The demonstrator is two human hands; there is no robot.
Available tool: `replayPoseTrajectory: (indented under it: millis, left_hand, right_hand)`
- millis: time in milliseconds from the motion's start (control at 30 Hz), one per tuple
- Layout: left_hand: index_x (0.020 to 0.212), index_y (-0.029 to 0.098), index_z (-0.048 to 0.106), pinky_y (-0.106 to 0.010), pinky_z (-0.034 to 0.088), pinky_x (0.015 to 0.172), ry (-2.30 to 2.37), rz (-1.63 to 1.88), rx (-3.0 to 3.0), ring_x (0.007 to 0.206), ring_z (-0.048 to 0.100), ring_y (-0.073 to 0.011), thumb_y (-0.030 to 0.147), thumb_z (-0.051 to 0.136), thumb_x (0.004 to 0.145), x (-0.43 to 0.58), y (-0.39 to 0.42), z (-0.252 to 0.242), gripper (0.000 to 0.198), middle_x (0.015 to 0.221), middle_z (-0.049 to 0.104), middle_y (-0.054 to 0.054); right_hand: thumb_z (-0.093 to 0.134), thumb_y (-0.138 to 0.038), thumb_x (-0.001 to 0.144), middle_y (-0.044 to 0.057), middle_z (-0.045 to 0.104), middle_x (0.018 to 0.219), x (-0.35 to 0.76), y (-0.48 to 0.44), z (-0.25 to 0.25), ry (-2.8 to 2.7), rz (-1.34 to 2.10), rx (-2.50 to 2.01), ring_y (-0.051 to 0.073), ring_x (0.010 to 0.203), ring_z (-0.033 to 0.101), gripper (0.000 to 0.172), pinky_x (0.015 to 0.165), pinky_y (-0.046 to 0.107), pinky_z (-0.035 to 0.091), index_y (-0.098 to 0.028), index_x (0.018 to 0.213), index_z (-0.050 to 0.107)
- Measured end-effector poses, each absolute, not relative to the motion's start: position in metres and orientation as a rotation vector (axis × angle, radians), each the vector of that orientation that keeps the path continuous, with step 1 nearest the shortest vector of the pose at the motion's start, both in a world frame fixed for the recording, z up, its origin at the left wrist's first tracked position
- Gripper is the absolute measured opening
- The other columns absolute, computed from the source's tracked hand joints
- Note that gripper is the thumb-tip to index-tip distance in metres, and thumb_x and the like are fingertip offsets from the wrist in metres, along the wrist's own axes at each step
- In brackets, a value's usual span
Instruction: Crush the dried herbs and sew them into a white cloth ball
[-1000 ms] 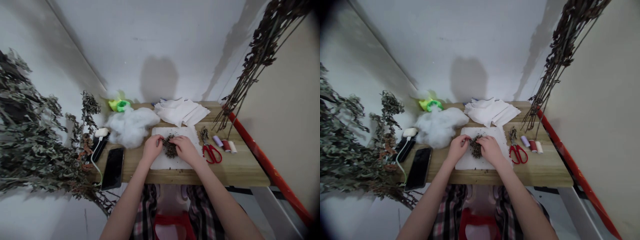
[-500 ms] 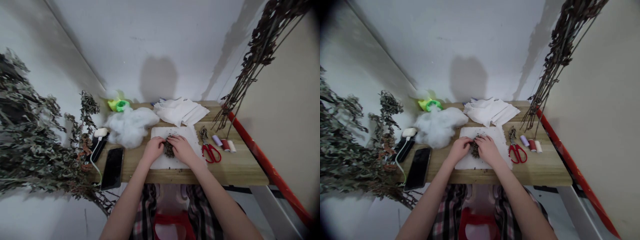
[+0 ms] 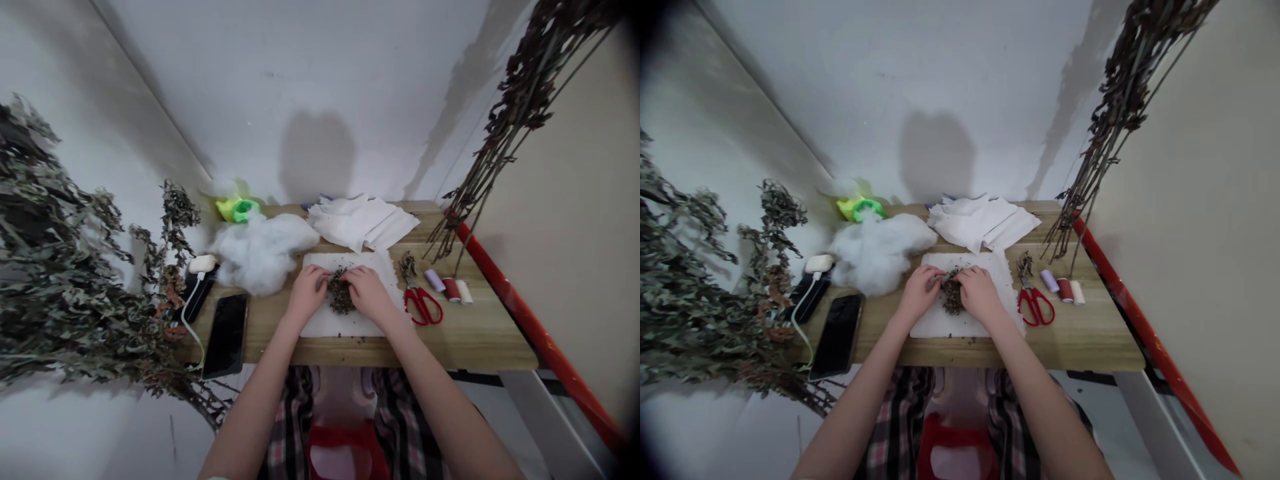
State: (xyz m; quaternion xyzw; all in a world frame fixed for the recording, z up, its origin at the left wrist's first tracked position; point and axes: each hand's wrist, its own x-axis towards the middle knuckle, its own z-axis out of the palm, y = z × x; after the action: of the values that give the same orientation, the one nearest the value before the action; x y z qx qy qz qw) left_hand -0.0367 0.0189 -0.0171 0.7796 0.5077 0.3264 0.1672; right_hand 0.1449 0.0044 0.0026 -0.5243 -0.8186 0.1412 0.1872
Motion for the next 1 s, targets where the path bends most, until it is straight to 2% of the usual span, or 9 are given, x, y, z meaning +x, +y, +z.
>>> replayPoseTrajectory:
  millis: [167,400,500,700,1000]
  left_hand:
    - [0.099,0.021,0.068,-0.035,0.044,0.092,1.352,0.901,2.304,0.101,0.054,-0.0195,0.020,0.052,0.086,-0.032,0.019,-0.017,0.021,0.103,0.060,-0.007]
    - [0.092,0.019,0.066,-0.034,0.046,0.084,1.472,0.853,2.242,0.093,0.056,-0.0199,0.025,0.059,0.083,-0.028,0.026,-0.020,0.013,0.092,0.062,-0.006]
    - [0.087,0.017,0.066,-0.033,0.046,0.082,1.521,0.759,2.259,0.090,0.056,-0.0203,0.025,0.061,0.081,-0.026,0.028,-0.020,0.011,0.089,0.062,-0.006]
    - [0.089,0.017,0.067,-0.035,0.046,0.083,1.542,0.674,2.332,0.091,0.055,-0.0217,0.035,0.062,0.081,-0.024,0.028,-0.020,0.021,0.089,0.059,-0.008]
    - [0.080,0.018,0.064,-0.034,0.046,0.082,1.495,0.752,2.234,0.089,0.055,-0.0198,0.019,0.060,0.078,-0.019,0.030,-0.024,0.005,0.088,0.058,-0.006]
  right_hand:
    - [0.040,-0.004,0.081,0.008,0.062,0.124,0.147,0.008,-0.002,-2.272,0.366,-1.459,0.023,0.113,0.049,0.046,0.097,0.037,0.036,-0.015,0.121,0.059]
    - [0.042,-0.004,0.079,0.008,0.067,0.098,0.153,0.010,0.002,-2.194,0.382,-1.531,0.022,0.096,0.053,0.032,0.087,0.033,0.039,-0.016,0.098,0.065]
    - [0.042,-0.004,0.079,0.008,0.067,0.098,0.153,0.009,0.003,-2.194,0.396,-1.533,0.022,0.096,0.053,0.032,0.087,0.032,0.039,-0.016,0.098,0.065]
    - [0.043,-0.005,0.080,0.008,0.067,0.101,0.153,0.009,0.002,-2.216,0.403,-1.587,0.022,0.098,0.055,0.031,0.089,0.032,0.039,-0.016,0.099,0.065]
    - [0.042,-0.007,0.082,0.011,0.067,0.106,0.151,0.007,-0.003,-2.239,0.455,-1.693,0.022,0.100,0.058,0.035,0.089,0.031,0.042,-0.014,0.107,0.065]
